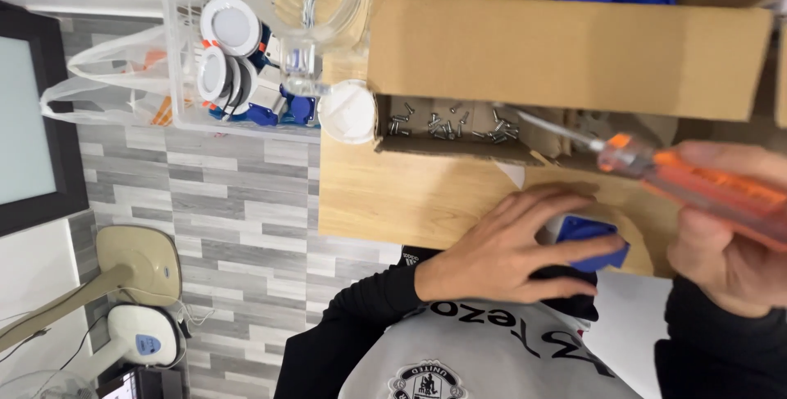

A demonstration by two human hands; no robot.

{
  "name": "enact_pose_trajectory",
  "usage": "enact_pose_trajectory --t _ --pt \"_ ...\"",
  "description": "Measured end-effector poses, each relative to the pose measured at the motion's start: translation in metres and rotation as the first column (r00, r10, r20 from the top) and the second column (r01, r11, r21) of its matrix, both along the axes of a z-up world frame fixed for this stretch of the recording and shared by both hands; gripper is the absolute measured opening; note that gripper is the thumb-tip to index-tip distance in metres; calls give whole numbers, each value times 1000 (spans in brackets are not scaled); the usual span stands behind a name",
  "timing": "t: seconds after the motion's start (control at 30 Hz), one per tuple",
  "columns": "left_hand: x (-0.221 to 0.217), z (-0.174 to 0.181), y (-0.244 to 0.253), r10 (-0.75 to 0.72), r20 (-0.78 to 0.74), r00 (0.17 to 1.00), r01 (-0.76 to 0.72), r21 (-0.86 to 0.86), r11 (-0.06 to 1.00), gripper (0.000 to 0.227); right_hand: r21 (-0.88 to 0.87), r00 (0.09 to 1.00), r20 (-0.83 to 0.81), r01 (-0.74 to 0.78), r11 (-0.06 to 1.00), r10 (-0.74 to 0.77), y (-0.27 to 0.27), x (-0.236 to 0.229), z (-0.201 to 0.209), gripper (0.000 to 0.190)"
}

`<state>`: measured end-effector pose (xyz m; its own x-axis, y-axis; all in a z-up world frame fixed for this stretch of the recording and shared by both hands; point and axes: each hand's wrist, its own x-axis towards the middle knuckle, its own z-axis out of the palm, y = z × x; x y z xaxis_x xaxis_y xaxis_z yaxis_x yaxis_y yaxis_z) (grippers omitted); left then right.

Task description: The person assembles a blue and white electrical socket by inserting a black internal component into the white housing. They then use a screwdriver to tighten screws into the blue cover, securing it to the white base. The person handles the socket and screwdriver throughout the process.

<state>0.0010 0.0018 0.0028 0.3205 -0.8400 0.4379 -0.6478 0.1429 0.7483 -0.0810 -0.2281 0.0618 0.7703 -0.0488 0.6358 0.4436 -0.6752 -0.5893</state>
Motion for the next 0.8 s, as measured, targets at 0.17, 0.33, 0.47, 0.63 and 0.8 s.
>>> enact_pose_trajectory --t 0.17,0.33,0.47,0.63,0.8 --pt "-3 -4 -4 -2 -177 984 -30 -173 985 67 16 956 64 284 959 -285 1 -17 3 46" --pt "2 15 9 98 -347 933 -170 -182 969 47 113 945 140 282 953 -297 3 -21 11 24" --pt "3 13 14 195 -428 882 -310 -217 926 37 149 961 232 117 982 -150 6 -12 28 32" --pt "10 23 24 281 -396 874 -398 -252 882 36 103 958 223 163 981 -182 10 -19 29 29" --pt "21 41 33 419 -292 860 -494 -270 827 32 132 957 266 83 988 -116 5 -22 22 31"
